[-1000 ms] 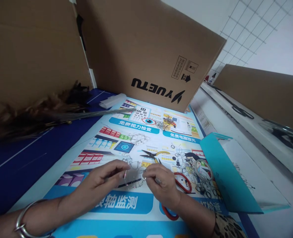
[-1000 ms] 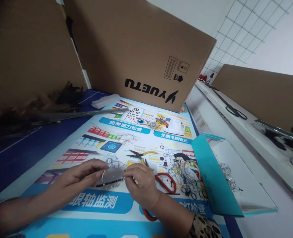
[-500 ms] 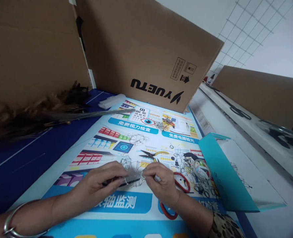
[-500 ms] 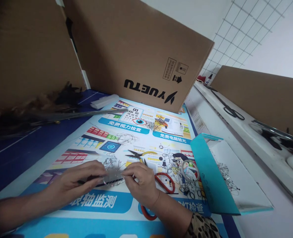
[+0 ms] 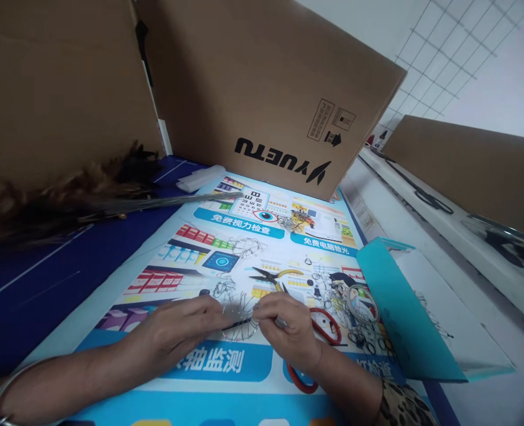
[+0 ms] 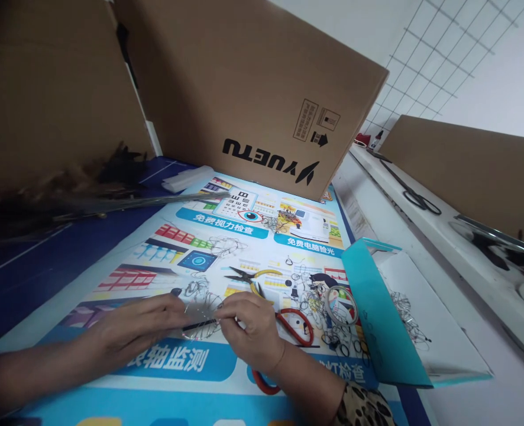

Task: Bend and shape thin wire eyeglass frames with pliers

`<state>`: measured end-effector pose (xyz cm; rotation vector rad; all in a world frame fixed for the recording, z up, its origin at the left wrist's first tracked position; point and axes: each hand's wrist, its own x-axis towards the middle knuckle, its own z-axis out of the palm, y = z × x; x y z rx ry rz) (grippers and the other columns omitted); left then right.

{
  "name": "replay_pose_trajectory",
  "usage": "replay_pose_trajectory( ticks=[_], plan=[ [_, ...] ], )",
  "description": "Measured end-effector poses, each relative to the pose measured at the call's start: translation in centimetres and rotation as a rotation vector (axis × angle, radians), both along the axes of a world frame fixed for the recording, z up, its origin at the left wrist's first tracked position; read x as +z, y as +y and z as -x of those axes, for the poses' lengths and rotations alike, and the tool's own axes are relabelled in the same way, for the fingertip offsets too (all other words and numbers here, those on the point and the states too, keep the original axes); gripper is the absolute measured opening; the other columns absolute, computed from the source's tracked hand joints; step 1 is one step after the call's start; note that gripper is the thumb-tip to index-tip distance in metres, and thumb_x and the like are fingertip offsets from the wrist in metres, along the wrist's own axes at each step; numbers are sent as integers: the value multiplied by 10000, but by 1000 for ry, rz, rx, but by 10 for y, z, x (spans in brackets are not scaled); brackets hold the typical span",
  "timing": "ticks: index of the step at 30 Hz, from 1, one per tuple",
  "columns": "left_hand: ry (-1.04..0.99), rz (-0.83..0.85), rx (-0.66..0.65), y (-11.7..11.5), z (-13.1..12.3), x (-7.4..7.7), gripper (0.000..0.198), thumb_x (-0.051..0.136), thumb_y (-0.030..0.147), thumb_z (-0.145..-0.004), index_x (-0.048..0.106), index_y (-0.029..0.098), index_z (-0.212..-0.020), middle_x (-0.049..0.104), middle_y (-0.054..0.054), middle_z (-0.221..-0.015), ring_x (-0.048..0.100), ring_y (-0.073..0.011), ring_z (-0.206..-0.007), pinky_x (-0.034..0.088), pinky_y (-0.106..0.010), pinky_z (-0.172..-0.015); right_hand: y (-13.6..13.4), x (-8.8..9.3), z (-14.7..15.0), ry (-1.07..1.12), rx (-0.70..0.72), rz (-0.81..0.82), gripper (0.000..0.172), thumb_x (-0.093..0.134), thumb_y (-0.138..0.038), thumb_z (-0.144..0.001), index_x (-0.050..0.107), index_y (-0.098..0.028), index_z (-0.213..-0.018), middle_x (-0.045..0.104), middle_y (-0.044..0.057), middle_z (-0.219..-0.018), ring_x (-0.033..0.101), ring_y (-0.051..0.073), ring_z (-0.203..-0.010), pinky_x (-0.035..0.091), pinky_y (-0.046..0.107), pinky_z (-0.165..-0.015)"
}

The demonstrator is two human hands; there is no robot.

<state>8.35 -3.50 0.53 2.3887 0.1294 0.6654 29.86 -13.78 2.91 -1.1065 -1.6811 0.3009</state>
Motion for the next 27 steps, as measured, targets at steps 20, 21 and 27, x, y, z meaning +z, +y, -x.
replay_pose_trajectory(
  ticks=[20,21,27],
  plan=[
    [-110,-117,40,3,0,-7,346,445,62,-883,597,208,-1157,656,-73,-945,639,-159,-806,541,-225,-661,0,1,1,-16,27,2,146,564,-60,-801,670,-157,-787,690,94,-742,660,164,-746,538,265,-685],
    [-131,-142,46,3,0,-7,336,449,72,-883,601,211,-1148,662,-73,-952,643,-162,-808,544,-224,-661,0,1,1,-17,23,6,147,564,-57,-797,670,-157,-784,689,94,-743,660,166,-750,538,268,-692],
    [-141,-288,76,2,1,-2,271,471,132,-902,629,231,-1099,690,-60,-920,656,-158,-769,549,-217,-640,1,-1,2,-13,22,16,169,543,-37,-784,660,-158,-786,677,94,-744,650,171,-762,538,277,-700]
  ],
)
